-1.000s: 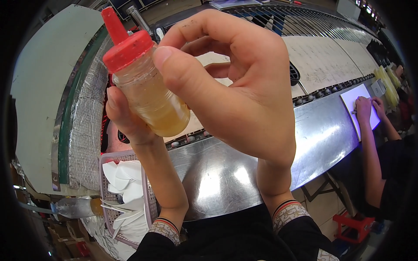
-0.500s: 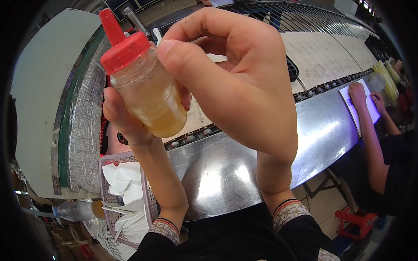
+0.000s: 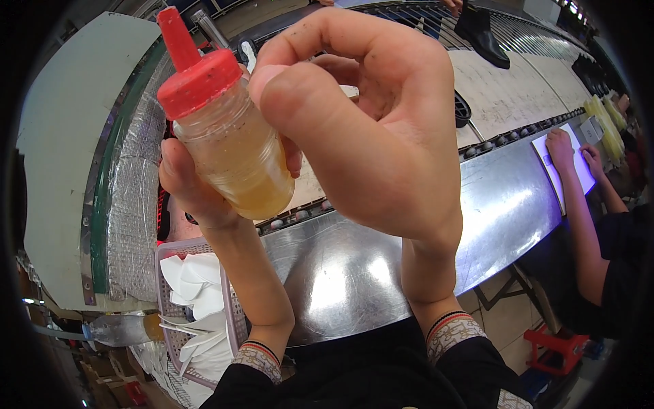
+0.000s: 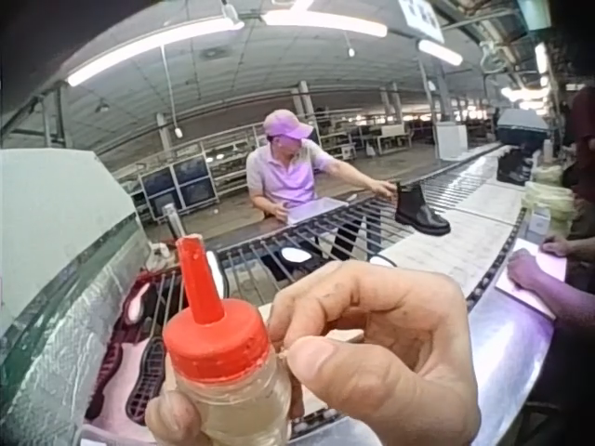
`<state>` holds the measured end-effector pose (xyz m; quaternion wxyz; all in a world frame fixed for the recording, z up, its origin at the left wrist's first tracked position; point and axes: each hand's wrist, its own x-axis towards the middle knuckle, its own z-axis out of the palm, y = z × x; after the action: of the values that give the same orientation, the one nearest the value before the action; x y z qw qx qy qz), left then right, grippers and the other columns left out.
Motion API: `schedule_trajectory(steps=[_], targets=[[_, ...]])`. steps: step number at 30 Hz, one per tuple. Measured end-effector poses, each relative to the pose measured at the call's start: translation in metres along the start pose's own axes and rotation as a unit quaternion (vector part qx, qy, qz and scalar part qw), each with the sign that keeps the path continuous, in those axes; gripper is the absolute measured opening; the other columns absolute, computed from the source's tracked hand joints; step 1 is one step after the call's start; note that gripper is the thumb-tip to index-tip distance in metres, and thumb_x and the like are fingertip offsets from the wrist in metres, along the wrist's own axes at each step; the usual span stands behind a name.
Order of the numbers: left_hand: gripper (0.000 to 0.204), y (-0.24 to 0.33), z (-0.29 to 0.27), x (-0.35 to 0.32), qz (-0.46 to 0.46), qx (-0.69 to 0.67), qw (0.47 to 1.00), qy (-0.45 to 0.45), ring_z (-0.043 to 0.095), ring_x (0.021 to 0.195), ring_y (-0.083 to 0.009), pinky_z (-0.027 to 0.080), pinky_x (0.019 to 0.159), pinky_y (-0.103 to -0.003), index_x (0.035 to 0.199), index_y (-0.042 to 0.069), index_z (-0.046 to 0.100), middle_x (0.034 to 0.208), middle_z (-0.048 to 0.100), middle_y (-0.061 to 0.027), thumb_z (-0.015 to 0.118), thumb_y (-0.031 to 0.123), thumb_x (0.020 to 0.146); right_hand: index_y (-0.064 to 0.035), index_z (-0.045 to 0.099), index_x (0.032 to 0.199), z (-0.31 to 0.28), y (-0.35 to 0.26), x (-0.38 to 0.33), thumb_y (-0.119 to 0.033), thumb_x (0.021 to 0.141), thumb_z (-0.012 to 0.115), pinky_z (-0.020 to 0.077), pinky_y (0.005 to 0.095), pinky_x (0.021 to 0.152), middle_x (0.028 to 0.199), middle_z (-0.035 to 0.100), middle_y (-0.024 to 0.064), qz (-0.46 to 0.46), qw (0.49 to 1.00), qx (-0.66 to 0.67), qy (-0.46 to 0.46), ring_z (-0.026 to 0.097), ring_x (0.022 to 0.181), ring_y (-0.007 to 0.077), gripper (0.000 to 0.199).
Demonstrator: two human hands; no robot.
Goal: Applying glue from a squeeze bottle onto shoe insoles and placing them on outsoles moving on a conveyor belt.
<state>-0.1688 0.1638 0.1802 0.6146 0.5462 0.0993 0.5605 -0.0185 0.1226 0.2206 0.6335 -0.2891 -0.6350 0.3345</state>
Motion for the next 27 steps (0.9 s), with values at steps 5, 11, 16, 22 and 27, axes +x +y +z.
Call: schedule_trajectory(steps=[5, 11, 16, 22, 27], targets=[[0.085, 0.001, 0.0, -0.002, 0.007, -0.005, 1.0, 0.01, 0.064, 0.077, -0.018, 0.055, 0.061, -0.028, 0.121, -0.003, 0.045, 0.099, 0.061, -0.0141, 0.071, 0.053, 0.064, 0.0029, 0.052, 0.096, 0.002, 0.001, 0.005, -0.025, 0.077, 0.053, 0.0553, 0.0264, 0.067, 0.105, 0.056, 0.0181, 0.017, 1.0, -0.02, 0.001, 0.061, 0.08, 0.0181, 0.034], [0.092, -0.006, -0.004, -0.001, 0.034, -0.019, 0.999, -0.004, 0.058, 0.055, -0.0229, 0.049, 0.046, -0.033, 0.124, -0.001, 0.043, 0.089, 0.059, -0.018, 0.041, 0.076, 0.073, 0.0042, 0.049, 0.105, -0.01, 0.006, 0.004, -0.023, 0.076, 0.055, 0.0559, 0.0263, 0.065, 0.108, 0.052, 0.0193, 0.005, 1.0, -0.012, -0.022, 0.062, 0.076, 0.0184, 0.041], [0.092, -0.007, -0.006, -0.001, 0.039, 0.012, 0.999, -0.02, 0.058, 0.056, -0.0226, 0.048, 0.045, -0.033, 0.127, 0.001, 0.042, 0.088, 0.06, -0.0174, 0.043, 0.075, 0.073, 0.0051, 0.057, 0.099, -0.004, 0.003, 0.002, -0.021, 0.078, 0.055, 0.0558, 0.0278, 0.065, 0.104, 0.055, 0.0177, 0.007, 0.999, -0.026, 0.023, 0.062, 0.074, 0.0179, 0.034], [0.084, 0.004, 0.004, 0.0, 0.012, 0.036, 0.999, 0.019, 0.064, 0.075, -0.0188, 0.056, 0.062, -0.029, 0.123, -0.004, 0.044, 0.096, 0.062, -0.0135, 0.07, 0.052, 0.065, 0.0033, 0.063, 0.091, -0.01, 0.007, -0.002, -0.013, 0.08, 0.056, 0.0544, 0.0278, 0.068, 0.098, 0.06, 0.0141, -0.041, 0.998, -0.044, 0.001, 0.063, 0.076, 0.0159, 0.021], [0.084, 0.013, 0.005, -0.001, 0.021, 0.076, 0.996, 0.03, 0.061, 0.089, -0.0179, 0.051, 0.077, -0.029, 0.123, -0.004, 0.045, 0.102, 0.06, -0.0122, 0.07, 0.05, 0.064, 0.0027, 0.064, 0.09, -0.008, 0.012, -0.003, -0.009, 0.08, 0.059, 0.0533, 0.0269, 0.071, 0.095, 0.062, 0.0126, -0.051, 0.998, -0.029, -0.008, 0.063, 0.078, 0.015, 0.017]])
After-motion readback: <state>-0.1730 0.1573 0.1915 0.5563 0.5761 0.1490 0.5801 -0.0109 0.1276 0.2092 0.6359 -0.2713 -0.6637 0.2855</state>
